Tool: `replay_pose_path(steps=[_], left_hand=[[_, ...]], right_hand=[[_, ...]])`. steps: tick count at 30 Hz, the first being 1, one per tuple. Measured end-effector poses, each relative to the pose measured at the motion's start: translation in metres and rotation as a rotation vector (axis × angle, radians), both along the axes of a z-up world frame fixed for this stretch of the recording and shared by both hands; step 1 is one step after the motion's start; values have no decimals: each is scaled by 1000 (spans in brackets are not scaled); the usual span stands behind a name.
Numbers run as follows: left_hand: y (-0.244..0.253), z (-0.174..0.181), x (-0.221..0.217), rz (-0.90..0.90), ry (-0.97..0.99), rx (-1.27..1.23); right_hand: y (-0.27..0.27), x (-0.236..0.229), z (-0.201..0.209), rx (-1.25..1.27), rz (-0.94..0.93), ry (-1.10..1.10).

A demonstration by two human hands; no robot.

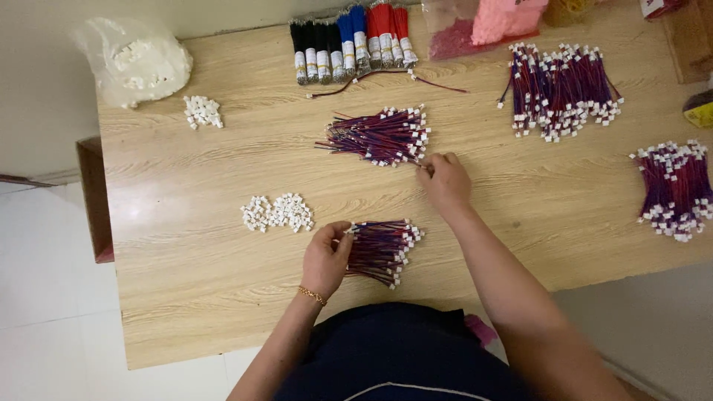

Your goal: Assembling small white plastic components onto the ends of purple wires

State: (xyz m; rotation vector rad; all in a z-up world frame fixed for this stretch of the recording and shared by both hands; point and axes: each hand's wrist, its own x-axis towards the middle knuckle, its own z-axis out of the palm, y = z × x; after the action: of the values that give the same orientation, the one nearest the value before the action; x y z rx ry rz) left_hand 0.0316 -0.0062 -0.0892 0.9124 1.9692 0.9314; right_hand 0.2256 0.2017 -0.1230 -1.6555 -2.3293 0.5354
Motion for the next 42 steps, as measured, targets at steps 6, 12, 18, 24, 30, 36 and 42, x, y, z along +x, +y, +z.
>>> replay_pose_path(steps=[6, 12, 18, 24, 30, 36, 42], left_hand=[[21, 63, 8, -50, 355, 359], [55, 108, 10, -414, 661, 620], [61, 104, 5, -400, 365, 548], [45, 131, -20, -281, -171, 325], [28, 112, -36, -137, -298, 165], [30, 121, -27, -157, -149, 199], [32, 137, -23, -235, 42, 344]], right_hand=[[-33, 9, 45, -301, 28, -1], [-66, -10, 157, -412, 117, 420], [-78, -20, 213, -355, 274, 516], [-58, -5, 192, -404, 224, 639], [-60, -9, 229, -398, 100, 499], [-66, -36, 233, -11, 572, 116], [-73, -59, 215, -269, 613, 44]])
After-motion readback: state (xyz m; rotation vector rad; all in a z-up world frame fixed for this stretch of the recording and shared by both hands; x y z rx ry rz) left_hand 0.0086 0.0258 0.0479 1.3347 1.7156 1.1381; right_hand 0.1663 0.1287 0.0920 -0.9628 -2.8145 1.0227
